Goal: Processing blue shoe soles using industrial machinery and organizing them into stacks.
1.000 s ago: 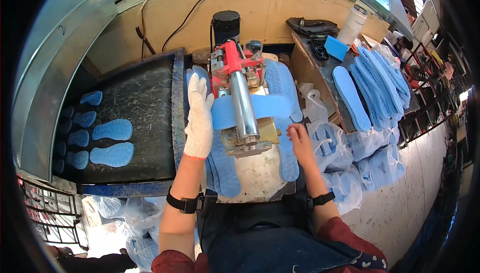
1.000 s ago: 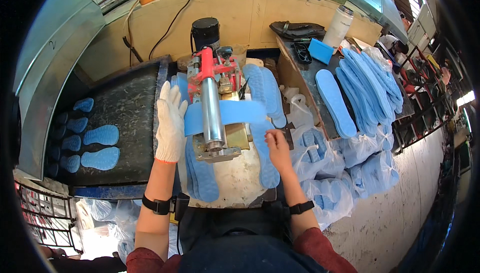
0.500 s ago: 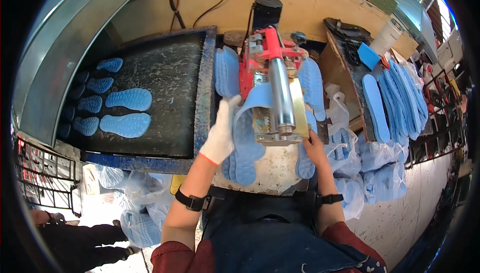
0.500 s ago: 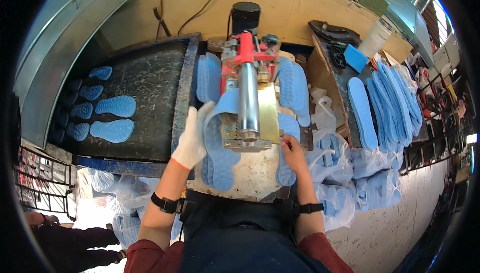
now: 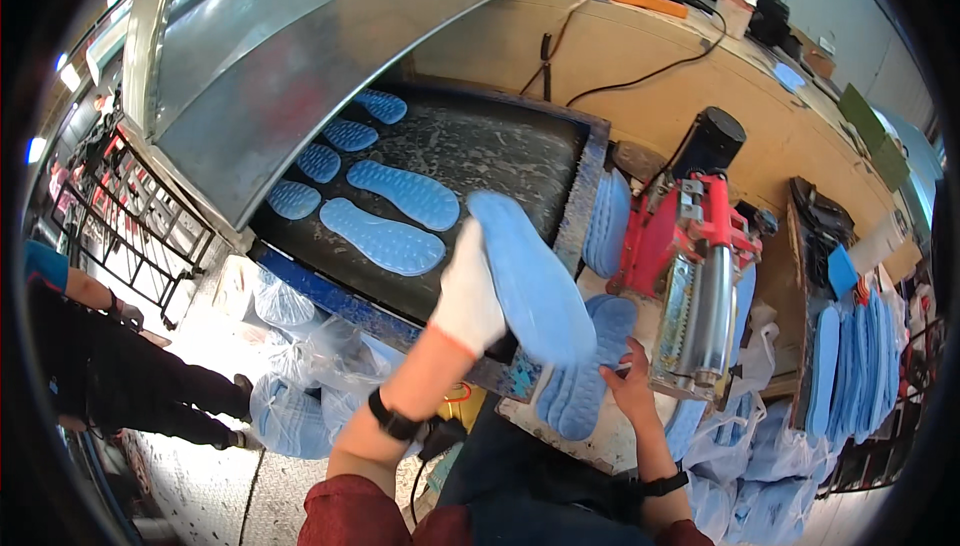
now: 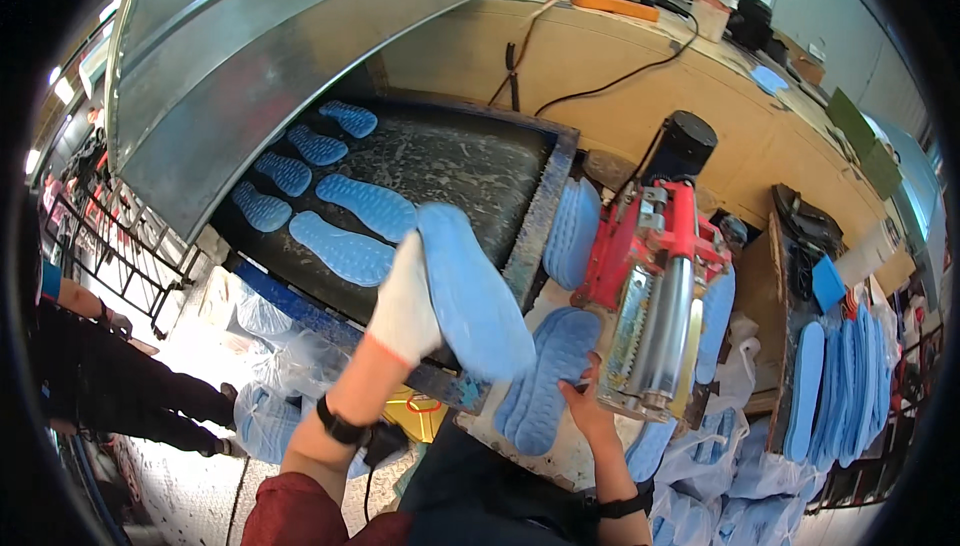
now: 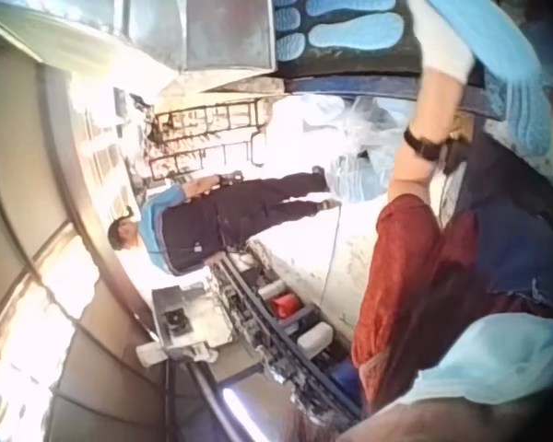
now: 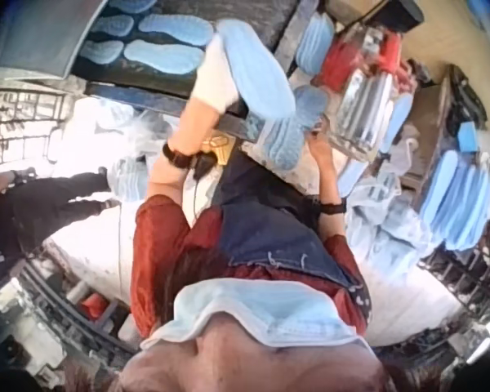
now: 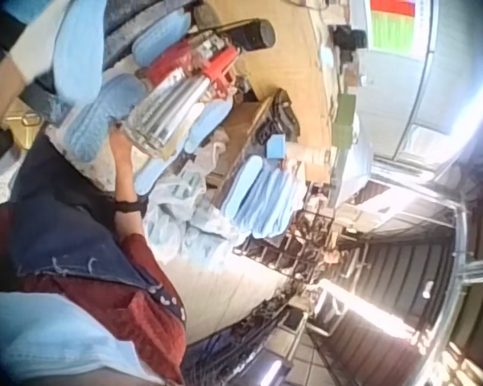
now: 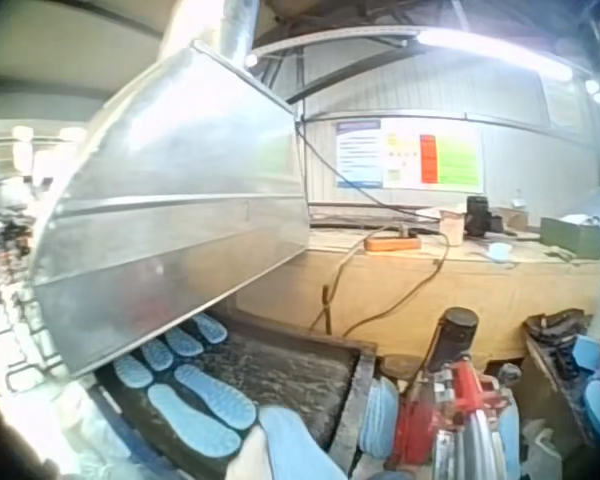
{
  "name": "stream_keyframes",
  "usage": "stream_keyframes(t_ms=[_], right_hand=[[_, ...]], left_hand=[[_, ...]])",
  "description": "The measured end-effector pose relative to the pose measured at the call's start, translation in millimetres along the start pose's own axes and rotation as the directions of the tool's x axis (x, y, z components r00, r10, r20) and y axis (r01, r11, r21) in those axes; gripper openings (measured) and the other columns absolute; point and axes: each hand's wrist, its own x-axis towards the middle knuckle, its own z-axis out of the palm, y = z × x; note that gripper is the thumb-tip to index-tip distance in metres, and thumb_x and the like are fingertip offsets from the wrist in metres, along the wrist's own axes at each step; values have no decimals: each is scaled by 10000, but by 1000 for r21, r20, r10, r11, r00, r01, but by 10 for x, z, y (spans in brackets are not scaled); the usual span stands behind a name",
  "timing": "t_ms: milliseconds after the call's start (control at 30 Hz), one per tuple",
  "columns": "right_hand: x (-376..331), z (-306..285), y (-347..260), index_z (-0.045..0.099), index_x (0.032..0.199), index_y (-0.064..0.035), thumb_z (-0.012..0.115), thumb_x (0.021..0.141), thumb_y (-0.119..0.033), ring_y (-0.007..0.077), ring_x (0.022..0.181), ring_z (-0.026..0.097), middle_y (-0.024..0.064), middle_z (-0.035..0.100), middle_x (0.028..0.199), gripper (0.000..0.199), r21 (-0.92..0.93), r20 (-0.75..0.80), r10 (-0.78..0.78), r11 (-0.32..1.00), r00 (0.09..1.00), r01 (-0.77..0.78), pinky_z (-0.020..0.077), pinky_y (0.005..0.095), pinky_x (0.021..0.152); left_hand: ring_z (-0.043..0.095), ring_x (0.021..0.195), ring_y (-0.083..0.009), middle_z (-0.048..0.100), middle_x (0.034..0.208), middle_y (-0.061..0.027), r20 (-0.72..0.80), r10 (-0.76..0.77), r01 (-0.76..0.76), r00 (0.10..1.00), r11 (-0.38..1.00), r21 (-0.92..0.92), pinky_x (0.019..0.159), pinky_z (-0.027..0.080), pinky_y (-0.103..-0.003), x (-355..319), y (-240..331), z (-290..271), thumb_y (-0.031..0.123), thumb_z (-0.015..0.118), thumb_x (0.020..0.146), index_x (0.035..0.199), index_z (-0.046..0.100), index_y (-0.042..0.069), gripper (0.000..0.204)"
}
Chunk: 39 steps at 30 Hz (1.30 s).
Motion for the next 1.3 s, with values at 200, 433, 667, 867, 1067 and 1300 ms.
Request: stream_keyframes(t_ms=[200, 433, 667, 867, 1067, 1300], right_hand=[[61, 22, -87, 338, 1357, 7, 791, 691, -46, 137, 705, 565, 74, 559, 845, 808, 299, -11, 267, 921, 964, -251, 499, 257, 624], [106, 118, -16, 442, 1250, 14, 781, 713, -91, 139, 715, 555, 45, 561, 809, 644, 192, 51, 285, 938, 957, -289, 488, 255, 620], [-268, -290, 534, 472, 1229, -88, 621, 872, -144, 164, 915, 594, 34, 571, 1071, 392, 566, 13, 303, 783, 953, -257, 517, 319, 780], [-446, -1016, 289, 369, 1383, -49, 512, 932, -137, 217, 1168, 489, 78, 517, 1266, 481, 824, -256, 386, 567, 886, -9, 376, 328, 990], [-167, -1693, -331, 546, 1273, -138, 495, 836, 68, 290, 974, 536, 148, 562, 1066, 485, -160, -525, -129, 986, 841, 52, 414, 328, 882], [-4, -1994, -364, 649, 1168, -253, 626, 756, 8, 308, 953, 535, 142, 558, 1006, 488, -627, -469, -559, 756, 684, 188, 437, 367, 863]], left_hand=[[526, 1151, -274, 534, 1248, -140, -230, -536, 326, 812, 745, -582, 992, 430, -366, 1525, -729, -509, 411, 427, 948, 1278, 442, 9, 521], [430, 1275, -312, 387, 1417, -204, -471, -560, 372, 682, 820, -435, 1053, 368, -354, 2410, -1903, -1361, 457, 490, 872, 1404, 284, -16, 741], [408, 1272, -388, 461, 1342, -258, -561, -374, 539, 739, 827, 160, 1022, 361, -401, 2181, -904, -1040, 667, 293, 855, 1300, 460, -47, 858], [398, 1286, -329, 365, 1414, -212, -303, -189, -22, 934, 815, -579, 1049, 340, -422, 1229, -212, -591, 280, 433, 964, 1384, 315, -1, 519], [354, 1316, -360, 310, 1431, -270, -131, -152, 36, 980, 776, -630, 1094, 286, -441, 140, 282, 79, 381, 358, 994, 1429, 214, -39, 621], [327, 1330, -357, 296, 1454, -243, 224, 36, 145, 974, 660, -737, 1091, 262, -460, -196, 706, 1098, 455, 332, 988, 1449, 214, 3, 657]])
